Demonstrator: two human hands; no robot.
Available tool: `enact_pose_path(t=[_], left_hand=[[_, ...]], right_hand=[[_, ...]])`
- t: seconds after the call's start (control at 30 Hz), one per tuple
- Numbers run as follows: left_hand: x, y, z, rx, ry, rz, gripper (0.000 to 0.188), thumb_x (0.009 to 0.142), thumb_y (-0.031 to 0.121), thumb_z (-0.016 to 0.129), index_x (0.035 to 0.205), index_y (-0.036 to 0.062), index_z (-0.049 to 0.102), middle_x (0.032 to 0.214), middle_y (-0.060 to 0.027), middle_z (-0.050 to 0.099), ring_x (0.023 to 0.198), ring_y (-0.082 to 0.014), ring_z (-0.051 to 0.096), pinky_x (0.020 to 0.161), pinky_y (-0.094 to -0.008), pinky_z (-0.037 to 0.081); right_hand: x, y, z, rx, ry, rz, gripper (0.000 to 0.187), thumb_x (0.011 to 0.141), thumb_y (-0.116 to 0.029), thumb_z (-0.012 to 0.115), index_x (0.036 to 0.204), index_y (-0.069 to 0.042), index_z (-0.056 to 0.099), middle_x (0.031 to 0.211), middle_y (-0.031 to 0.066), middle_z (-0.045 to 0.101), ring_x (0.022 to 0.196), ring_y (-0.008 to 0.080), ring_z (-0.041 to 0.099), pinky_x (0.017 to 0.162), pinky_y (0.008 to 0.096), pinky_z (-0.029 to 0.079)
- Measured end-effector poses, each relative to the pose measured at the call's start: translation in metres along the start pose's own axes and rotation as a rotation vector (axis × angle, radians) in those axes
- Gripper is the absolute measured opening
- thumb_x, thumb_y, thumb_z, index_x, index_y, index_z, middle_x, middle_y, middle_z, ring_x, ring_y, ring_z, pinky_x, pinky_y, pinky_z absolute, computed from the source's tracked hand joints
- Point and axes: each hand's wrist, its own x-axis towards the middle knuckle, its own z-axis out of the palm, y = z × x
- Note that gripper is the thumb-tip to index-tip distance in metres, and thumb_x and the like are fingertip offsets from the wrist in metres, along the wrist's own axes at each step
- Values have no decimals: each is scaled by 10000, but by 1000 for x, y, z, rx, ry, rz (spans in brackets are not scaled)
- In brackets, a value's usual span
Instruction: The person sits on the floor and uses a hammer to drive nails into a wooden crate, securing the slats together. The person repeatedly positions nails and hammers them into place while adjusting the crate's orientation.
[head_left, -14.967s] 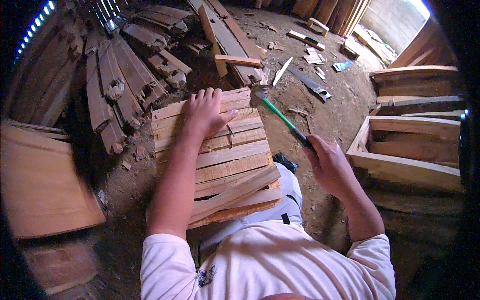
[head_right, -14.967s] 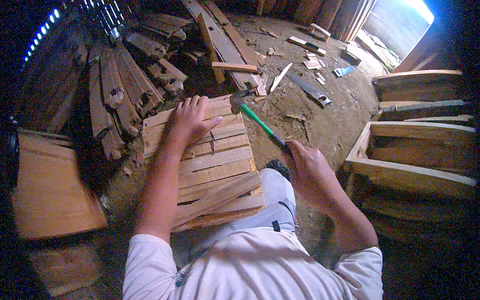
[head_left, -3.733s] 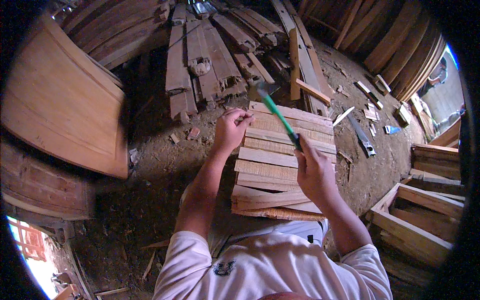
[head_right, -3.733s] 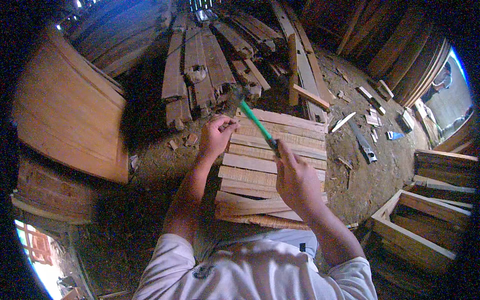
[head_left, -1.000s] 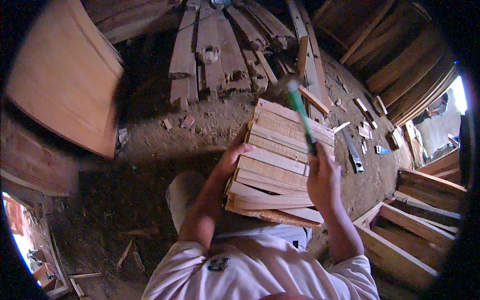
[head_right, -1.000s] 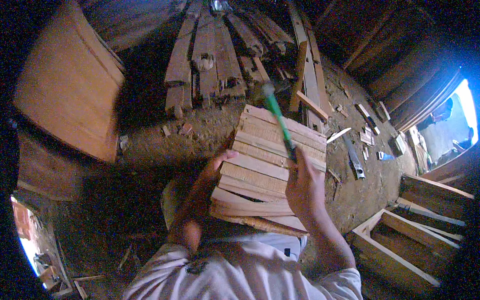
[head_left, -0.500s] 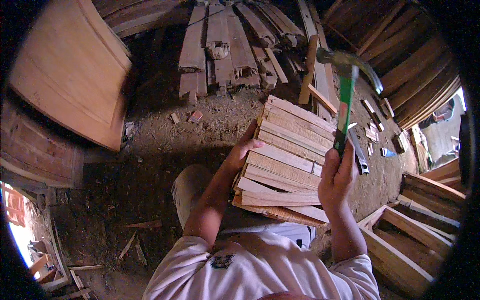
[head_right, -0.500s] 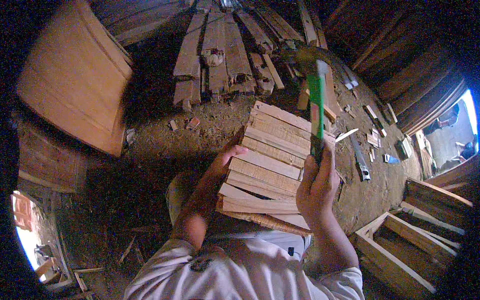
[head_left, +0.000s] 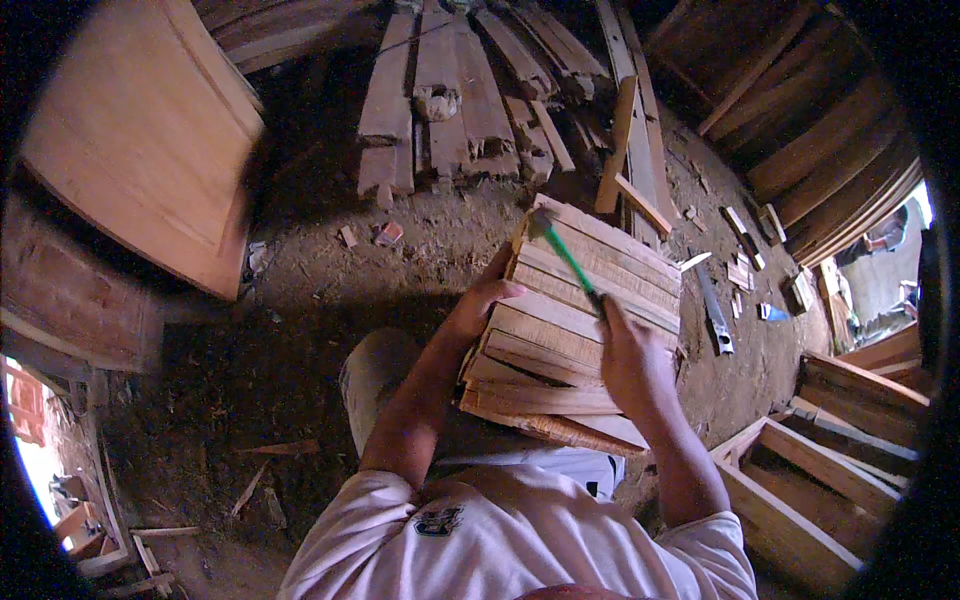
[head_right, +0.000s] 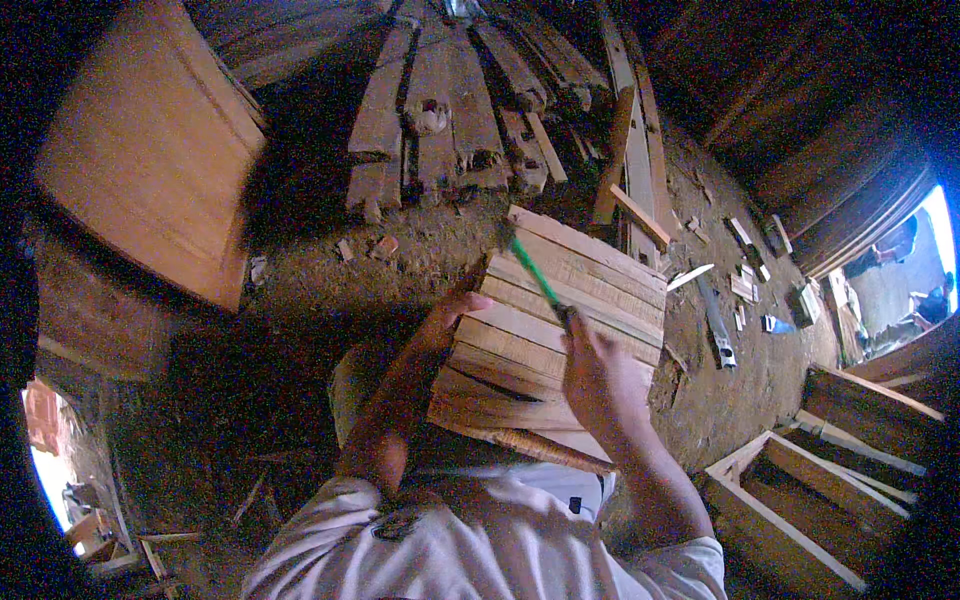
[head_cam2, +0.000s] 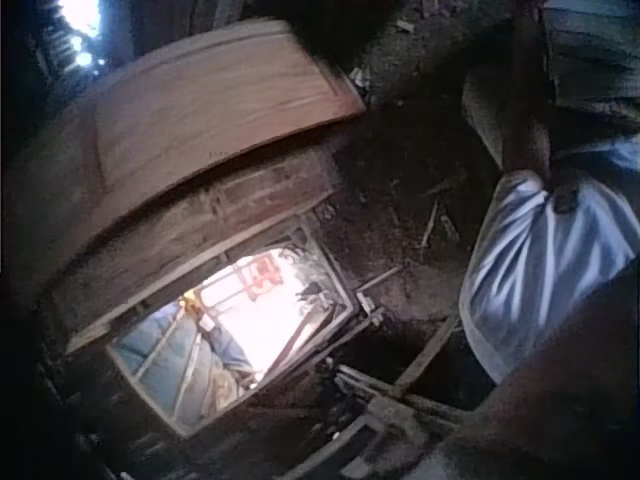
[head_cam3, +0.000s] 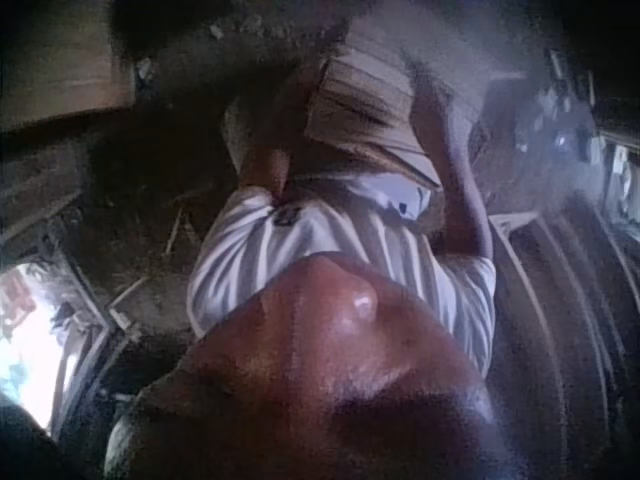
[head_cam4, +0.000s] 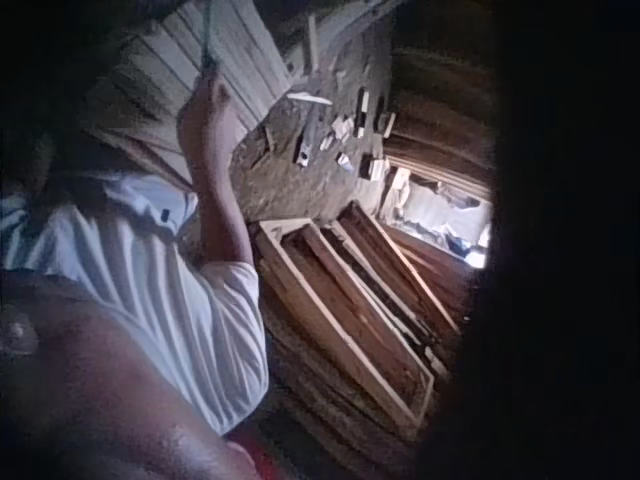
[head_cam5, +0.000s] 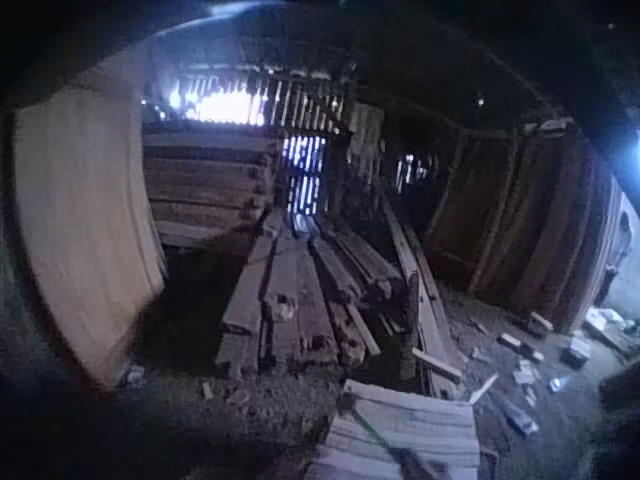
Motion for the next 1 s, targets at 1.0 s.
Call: enact_pose_path(t=[1.0], left_hand=[[1,-21,-18,99,-78,164,877,839,125,555,1639,87,197,1596,-144,392,1448,-287,404,1182,-407,327]], right_hand=[[2,-3,-22,299,587,-77,430,1020,-111,530,1448,-87,495,894,280,684,762,462,689,662,519,538]])
